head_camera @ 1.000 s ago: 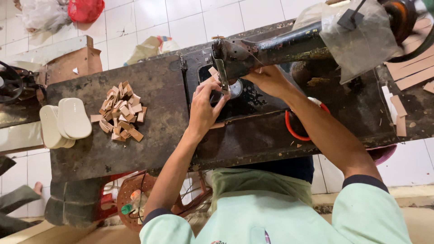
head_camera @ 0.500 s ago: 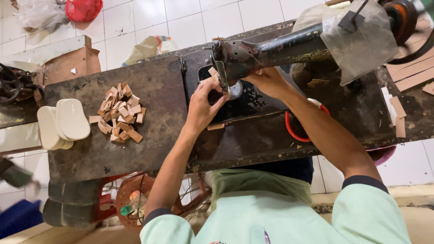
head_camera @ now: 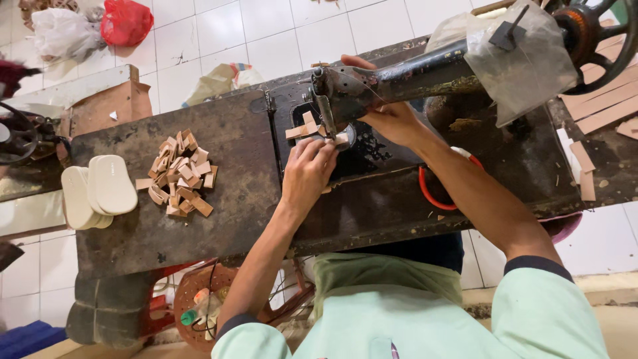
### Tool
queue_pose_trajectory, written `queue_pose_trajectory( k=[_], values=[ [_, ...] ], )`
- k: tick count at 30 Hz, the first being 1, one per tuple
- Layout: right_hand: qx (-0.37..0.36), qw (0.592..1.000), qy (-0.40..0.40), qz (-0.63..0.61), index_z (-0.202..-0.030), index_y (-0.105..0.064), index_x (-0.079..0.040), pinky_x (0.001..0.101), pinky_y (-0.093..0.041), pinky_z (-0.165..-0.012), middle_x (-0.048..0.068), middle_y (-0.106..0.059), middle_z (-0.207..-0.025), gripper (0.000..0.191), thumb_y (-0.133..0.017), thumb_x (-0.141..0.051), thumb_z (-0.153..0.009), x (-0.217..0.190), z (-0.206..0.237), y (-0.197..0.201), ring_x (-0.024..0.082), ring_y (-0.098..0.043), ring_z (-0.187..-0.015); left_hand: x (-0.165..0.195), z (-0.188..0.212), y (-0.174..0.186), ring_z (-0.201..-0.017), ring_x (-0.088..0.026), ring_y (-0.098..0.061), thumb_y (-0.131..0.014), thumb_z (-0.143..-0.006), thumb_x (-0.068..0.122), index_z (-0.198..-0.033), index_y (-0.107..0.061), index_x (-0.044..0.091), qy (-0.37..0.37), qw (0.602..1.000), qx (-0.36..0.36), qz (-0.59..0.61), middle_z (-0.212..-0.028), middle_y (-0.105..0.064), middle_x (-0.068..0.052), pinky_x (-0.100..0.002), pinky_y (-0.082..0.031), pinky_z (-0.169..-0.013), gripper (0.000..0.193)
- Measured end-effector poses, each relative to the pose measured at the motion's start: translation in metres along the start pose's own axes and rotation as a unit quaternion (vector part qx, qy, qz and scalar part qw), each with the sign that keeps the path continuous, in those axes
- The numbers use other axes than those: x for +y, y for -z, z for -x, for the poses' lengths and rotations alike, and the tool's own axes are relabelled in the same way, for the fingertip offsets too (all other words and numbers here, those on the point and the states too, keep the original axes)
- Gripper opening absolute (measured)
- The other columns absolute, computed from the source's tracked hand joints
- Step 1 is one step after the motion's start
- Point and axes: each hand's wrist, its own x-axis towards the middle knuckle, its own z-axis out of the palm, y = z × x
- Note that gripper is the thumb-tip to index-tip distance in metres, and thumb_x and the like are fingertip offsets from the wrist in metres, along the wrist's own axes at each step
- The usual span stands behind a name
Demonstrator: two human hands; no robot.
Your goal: The person sits at a treadle sewing machine and stitches small leather pieces one after another, feeding each piece under the needle and guiding it while sewing. Sewn pieces are placed on a growing pile on the workbench beside the machine.
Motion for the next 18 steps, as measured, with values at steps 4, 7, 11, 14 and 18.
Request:
queue_pose_trajectory(
  k=[4, 7, 11, 14, 18],
  values=[
    [-0.003, 1.000, 0.016, -0.001, -0.166, -0.030, -0.011, 0.0256, -0.054, -0.092, 0.002, -0.067, -0.133, 0.076, -0.072, -0.002, -0.103, 0.017, 0.003, 0.006, 0.007, -0.063, -0.110, -0.002, -0.001, -0.001, -0.110, -0.029, -0.064, -0.076, -0.092, 0.011, -0.112, -0.073, 0.001, -0.018, 1.000, -0.013, -0.004, -0.108, -0.068, -0.009, -0.041, -0.053, -0.096, 0.022],
    [0.051, 0.964, -0.175, 0.195, -0.139, -0.062, -0.006, 0.0312, -0.047, -0.074, 0.007, -0.069, -0.105, 0.037, -0.076, -0.013, -0.106, 0.024, 0.003, 0.011, 0.013, -0.058, -0.087, 0.000, -0.001, 0.000, -0.112, -0.029, -0.063, -0.075, -0.093, 0.010, -0.111, -0.072, 0.000, -0.024, 1.000, -0.018, -0.005, -0.110, -0.068, -0.010, -0.040, -0.053, -0.100, 0.021],
    [-0.013, 0.896, -0.262, 0.358, -0.122, -0.086, -0.015, 0.0371, -0.044, -0.058, 0.020, -0.056, -0.068, 0.025, -0.064, -0.018, -0.111, 0.011, 0.016, 0.016, 0.023, -0.053, -0.058, 0.002, -0.003, 0.001, -0.113, -0.030, -0.063, -0.075, -0.092, 0.010, -0.107, -0.071, 0.000, -0.017, 1.000, -0.010, 0.010, -0.111, -0.068, -0.011, -0.040, -0.053, -0.100, 0.018],
    [-0.003, 0.917, -0.049, 0.396, -0.117, -0.073, -0.005, 0.0285, -0.054, -0.062, 0.006, -0.077, -0.091, 0.025, -0.072, -0.021, -0.097, -0.028, 0.048, 0.010, 0.011, -0.070, -0.072, 0.003, -0.002, 0.000, -0.112, -0.030, -0.063, -0.076, -0.092, 0.010, -0.108, -0.072, 0.000, -0.010, 1.000, -0.009, 0.007, -0.111, -0.068, -0.012, -0.040, -0.054, -0.099, 0.019],
    [0.115, 0.879, 0.126, 0.445, -0.119, -0.071, -0.005, 0.0222, -0.058, -0.065, 0.006, -0.079, -0.107, 0.019, -0.066, -0.014, -0.103, -0.088, 0.104, 0.028, 0.009, -0.074, -0.079, 0.002, -0.001, -0.004, -0.113, -0.030, -0.063, -0.076, -0.091, 0.011, -0.106, -0.071, 0.001, -0.004, 1.000, -0.007, -0.005, -0.112, -0.068, -0.012, -0.040, -0.053, -0.100, 0.018]
  ],
)
